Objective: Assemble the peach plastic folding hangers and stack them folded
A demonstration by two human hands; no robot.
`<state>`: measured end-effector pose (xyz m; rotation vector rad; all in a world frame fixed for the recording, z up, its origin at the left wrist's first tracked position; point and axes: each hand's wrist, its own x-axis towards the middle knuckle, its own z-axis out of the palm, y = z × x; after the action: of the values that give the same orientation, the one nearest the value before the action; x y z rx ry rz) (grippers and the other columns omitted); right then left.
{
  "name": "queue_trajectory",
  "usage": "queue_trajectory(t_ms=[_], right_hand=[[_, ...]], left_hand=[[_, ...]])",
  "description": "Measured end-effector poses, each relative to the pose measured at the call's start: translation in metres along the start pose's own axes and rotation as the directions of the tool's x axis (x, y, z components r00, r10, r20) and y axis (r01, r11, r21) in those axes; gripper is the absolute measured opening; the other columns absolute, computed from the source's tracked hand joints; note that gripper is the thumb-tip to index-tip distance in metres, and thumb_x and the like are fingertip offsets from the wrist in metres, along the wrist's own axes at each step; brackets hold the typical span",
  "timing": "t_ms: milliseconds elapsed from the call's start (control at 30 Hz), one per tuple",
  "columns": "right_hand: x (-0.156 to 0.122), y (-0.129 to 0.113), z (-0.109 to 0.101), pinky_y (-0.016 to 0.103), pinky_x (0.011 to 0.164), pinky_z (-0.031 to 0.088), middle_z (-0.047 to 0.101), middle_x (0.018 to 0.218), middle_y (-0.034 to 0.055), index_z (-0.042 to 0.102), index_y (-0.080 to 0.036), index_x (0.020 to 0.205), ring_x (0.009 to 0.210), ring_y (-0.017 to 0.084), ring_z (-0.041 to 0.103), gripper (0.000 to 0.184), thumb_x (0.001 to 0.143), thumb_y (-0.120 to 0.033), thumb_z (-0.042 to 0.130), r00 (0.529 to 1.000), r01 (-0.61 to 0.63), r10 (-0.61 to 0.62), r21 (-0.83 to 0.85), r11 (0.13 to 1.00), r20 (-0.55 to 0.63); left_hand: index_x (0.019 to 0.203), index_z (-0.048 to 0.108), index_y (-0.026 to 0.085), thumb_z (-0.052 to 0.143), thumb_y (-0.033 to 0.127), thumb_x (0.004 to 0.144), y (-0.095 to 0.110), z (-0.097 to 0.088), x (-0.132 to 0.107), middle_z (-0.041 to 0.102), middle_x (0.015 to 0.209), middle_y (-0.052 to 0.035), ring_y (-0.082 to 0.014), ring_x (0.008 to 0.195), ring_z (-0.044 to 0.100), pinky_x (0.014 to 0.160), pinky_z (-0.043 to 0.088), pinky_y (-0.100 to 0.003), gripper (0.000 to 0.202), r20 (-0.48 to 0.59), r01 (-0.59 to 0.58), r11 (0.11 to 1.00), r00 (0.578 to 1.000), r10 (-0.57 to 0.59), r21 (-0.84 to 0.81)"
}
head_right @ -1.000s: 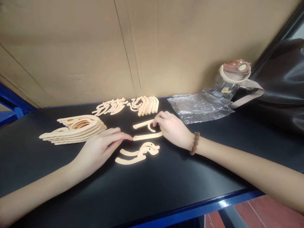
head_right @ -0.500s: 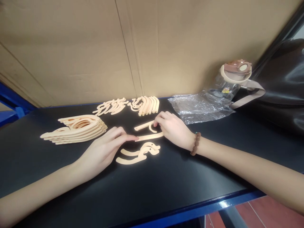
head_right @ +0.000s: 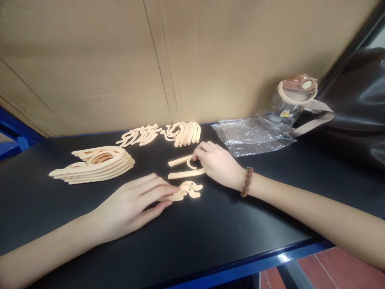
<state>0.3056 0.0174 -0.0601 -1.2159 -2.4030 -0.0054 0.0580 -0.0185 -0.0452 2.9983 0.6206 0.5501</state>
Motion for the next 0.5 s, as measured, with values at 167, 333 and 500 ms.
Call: queue_trajectory(t_ms=[167,333,500], right_hand=[[0.0002,-0.0019,-0.0002,0.037,0.083,0.047,0.061,0.099,0.007,0.059,-0.018,0.092,0.09,0.021,0.054,0.023,0.091,-0.007,0.038,1.0,0.014,-0.014,0.016,1.0,-0.007],[-0.0011,-0.0023,-0.0006,0.038,0.085,0.047,0.059,0.107,0.0092,0.06,-0.019,0.093,0.097,0.022,0.054,0.024,0.091,-0.008,0.039,0.998,0.057,-0.056,0.014,0.998,-0.039],[-0.001,-0.0053,-0.0048,0.036,0.081,0.045,0.061,0.103,0.0085,0.06,-0.019,0.092,0.092,0.021,0.054,0.019,0.094,-0.016,0.041,0.992,0.105,-0.103,0.028,0.994,-0.068]], left_hand=[[0.116,0.055,0.012,0.04,0.014,0.096,-0.0003,-0.0026,0.0007,0.064,0.089,-0.0054,-0.0162,0.075,0.056,0.068,0.048,-0.027,0.025,-0.033,-0.092,0.983,0.995,0.098,0.16],[0.114,0.056,0.016,0.039,0.021,0.097,-0.0014,-0.0034,0.0007,0.062,0.091,-0.0043,-0.0141,0.075,0.057,0.065,0.048,-0.024,0.024,-0.011,-0.006,0.994,1.0,0.007,0.111],[0.114,0.056,0.017,0.057,0.047,0.087,0.0002,-0.0041,0.0,0.062,0.092,-0.0049,-0.0171,0.078,0.057,0.068,0.048,-0.028,0.04,0.012,-0.021,1.0,1.0,0.021,0.021]])
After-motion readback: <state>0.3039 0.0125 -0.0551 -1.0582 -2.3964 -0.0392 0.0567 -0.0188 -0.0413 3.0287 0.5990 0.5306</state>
